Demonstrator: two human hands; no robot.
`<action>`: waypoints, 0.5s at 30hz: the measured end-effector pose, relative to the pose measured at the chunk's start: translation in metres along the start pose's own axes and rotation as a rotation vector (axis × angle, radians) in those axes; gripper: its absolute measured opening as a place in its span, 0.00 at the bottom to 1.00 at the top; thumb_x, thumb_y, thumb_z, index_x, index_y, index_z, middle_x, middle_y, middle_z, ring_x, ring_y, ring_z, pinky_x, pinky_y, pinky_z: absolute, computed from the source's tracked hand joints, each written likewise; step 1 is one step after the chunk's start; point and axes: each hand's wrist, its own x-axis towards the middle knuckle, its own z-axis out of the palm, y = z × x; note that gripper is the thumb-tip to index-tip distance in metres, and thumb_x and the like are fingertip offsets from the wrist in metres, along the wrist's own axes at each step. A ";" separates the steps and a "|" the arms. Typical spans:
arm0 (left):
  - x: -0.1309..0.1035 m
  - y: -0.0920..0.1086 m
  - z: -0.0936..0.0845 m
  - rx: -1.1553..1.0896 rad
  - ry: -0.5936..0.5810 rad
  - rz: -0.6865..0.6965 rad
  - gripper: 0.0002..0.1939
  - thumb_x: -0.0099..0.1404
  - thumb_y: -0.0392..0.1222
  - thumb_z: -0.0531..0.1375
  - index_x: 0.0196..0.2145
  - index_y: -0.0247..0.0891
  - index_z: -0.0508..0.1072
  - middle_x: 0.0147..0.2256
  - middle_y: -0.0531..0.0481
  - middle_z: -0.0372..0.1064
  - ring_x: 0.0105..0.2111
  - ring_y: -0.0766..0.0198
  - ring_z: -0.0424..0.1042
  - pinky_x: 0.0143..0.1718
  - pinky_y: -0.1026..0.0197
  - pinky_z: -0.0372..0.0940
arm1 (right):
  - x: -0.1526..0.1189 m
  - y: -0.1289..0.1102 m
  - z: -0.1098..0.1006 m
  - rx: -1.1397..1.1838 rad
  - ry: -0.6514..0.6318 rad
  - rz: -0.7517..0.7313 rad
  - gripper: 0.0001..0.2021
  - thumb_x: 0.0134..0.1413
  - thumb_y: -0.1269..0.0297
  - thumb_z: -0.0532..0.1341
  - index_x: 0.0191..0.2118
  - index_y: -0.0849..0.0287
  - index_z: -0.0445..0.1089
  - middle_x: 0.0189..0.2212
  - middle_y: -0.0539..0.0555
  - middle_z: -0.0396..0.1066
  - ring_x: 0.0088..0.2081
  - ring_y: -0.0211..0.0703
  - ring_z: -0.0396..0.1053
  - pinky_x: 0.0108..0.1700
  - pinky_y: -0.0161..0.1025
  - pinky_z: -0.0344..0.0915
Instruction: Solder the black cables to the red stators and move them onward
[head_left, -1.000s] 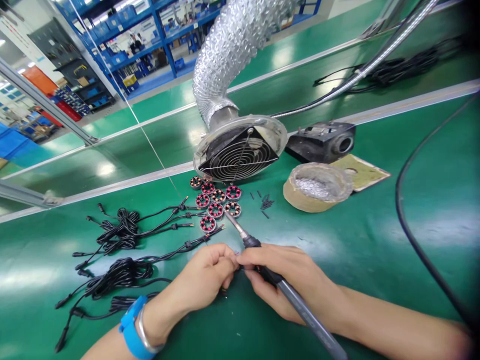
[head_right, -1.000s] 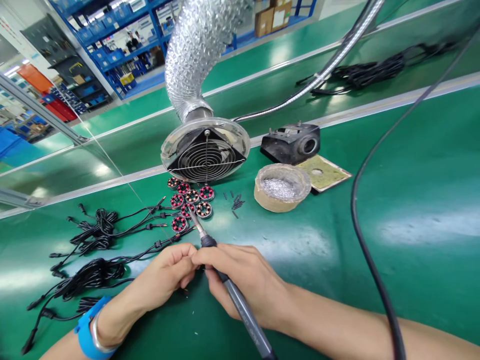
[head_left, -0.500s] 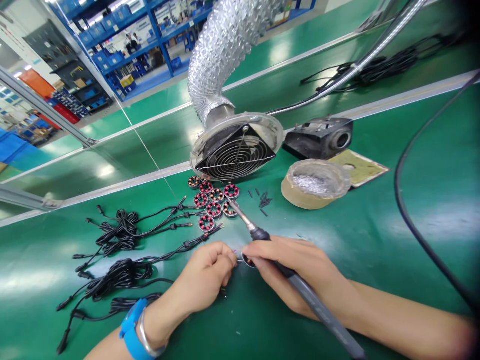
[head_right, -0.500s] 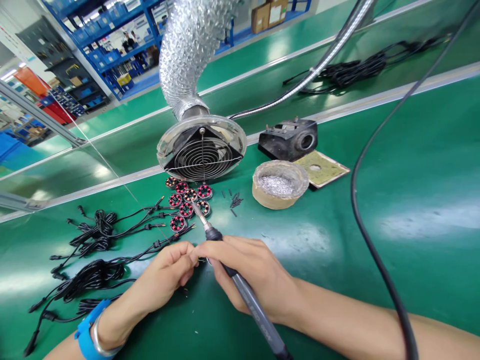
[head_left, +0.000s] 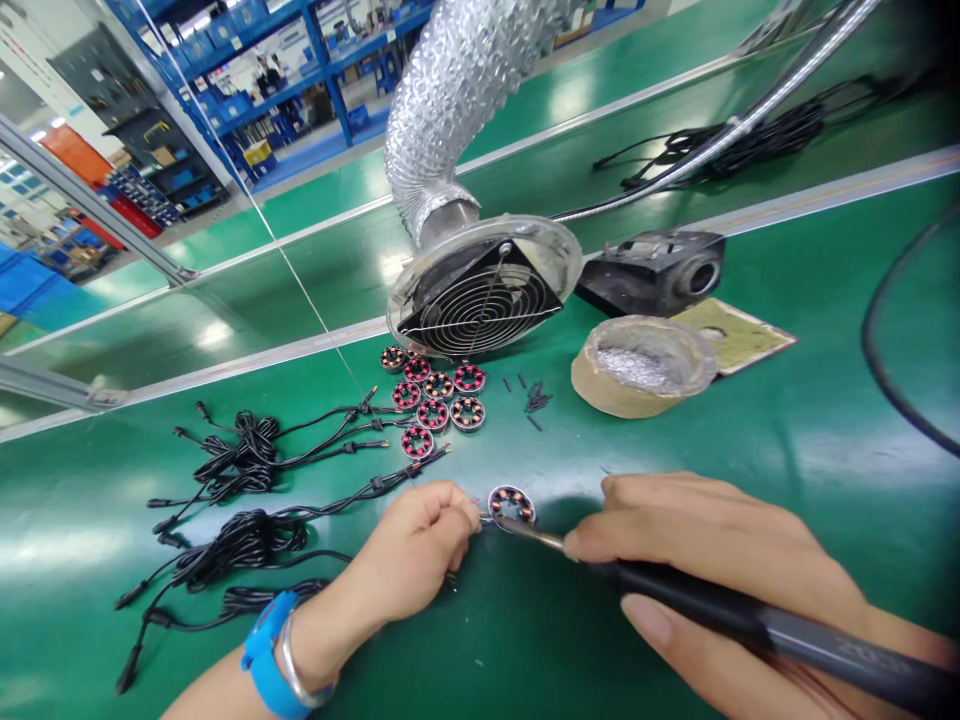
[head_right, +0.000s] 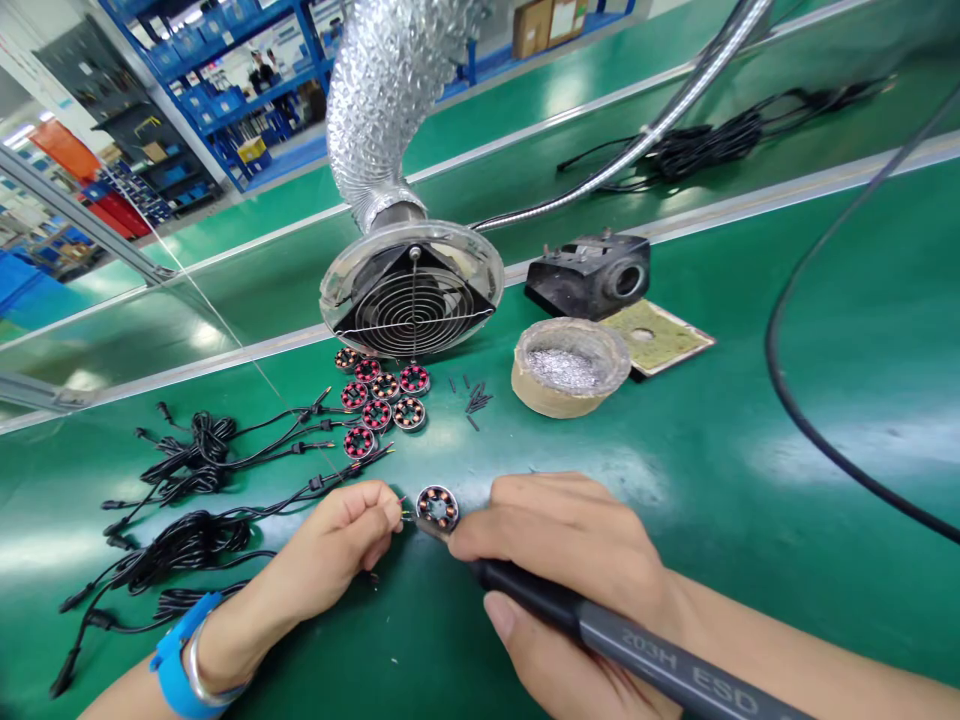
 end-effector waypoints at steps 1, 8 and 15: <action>0.000 0.000 0.000 0.001 0.002 0.000 0.12 0.63 0.47 0.53 0.27 0.38 0.64 0.17 0.60 0.53 0.18 0.70 0.50 0.20 0.66 0.47 | 0.001 0.001 0.002 0.016 -0.005 -0.015 0.10 0.58 0.64 0.57 0.44 0.49 0.71 0.27 0.54 0.71 0.30 0.50 0.73 0.24 0.43 0.69; -0.001 0.000 0.000 -0.004 0.002 -0.014 0.11 0.64 0.47 0.53 0.28 0.38 0.64 0.18 0.60 0.53 0.18 0.70 0.49 0.20 0.66 0.47 | -0.001 -0.002 0.004 0.032 -0.049 0.041 0.09 0.61 0.64 0.56 0.44 0.50 0.71 0.27 0.53 0.71 0.29 0.48 0.74 0.28 0.42 0.71; -0.001 -0.002 0.000 0.006 -0.001 -0.010 0.13 0.65 0.48 0.53 0.27 0.38 0.63 0.18 0.60 0.53 0.18 0.71 0.49 0.20 0.66 0.46 | -0.004 -0.009 0.003 0.002 -0.044 0.064 0.08 0.62 0.65 0.55 0.43 0.51 0.71 0.28 0.54 0.71 0.31 0.49 0.74 0.30 0.43 0.72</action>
